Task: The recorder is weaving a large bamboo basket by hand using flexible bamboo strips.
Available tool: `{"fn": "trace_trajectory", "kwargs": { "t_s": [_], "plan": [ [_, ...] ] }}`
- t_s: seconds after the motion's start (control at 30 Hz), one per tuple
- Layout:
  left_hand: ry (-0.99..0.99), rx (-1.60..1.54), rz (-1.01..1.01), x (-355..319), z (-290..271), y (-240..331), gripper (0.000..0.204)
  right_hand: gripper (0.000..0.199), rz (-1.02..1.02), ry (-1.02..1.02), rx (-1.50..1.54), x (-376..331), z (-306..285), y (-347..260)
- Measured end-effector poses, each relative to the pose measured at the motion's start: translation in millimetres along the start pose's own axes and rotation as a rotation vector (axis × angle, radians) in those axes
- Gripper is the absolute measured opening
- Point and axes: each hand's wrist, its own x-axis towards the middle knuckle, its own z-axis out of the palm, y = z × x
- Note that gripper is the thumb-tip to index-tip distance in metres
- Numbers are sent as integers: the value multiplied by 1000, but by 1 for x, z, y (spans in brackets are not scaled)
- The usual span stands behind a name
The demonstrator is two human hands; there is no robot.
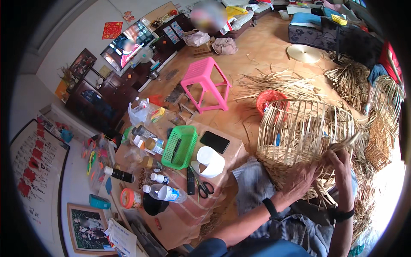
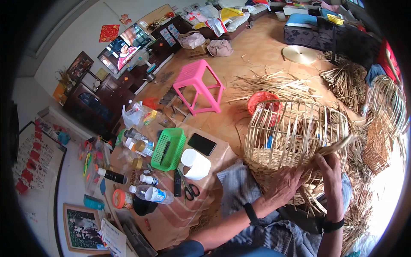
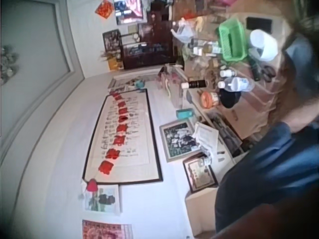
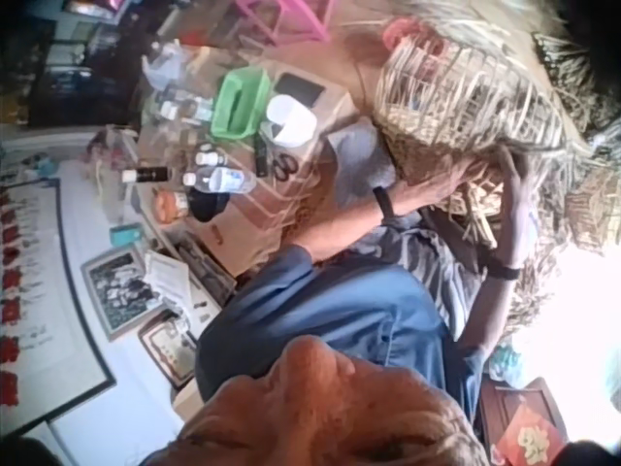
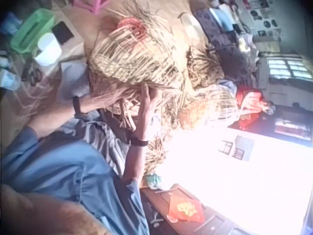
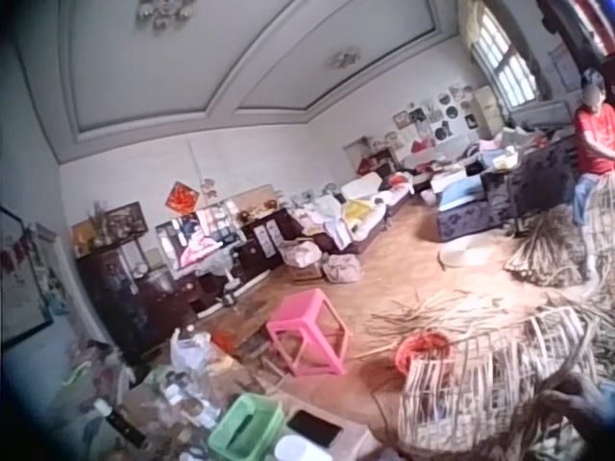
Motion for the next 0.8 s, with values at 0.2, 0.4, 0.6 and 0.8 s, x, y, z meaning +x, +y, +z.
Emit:
{"fn": "trace_trajectory", "kwargs": {
  "t_s": [0.2, 0.4, 0.6, 0.8],
  "plan": [
    [-288, 323, -161, -1, 30, 8, 34, 20, -329, 17, -1085, 22, 8, 3],
    [-6, 122, -57, -8, 52, -4, 23, 15, -373, 98, -1330, 17, 19, 32],
    [-118, -84, -215, -2, 40, -1, 21, 12, -364, 99, -1124, 16, 26, 30],
    [72, -136, -192, 2, 38, 2, 19, 39, -208, 103, -578, -13, 4, 14]
  ]
}}
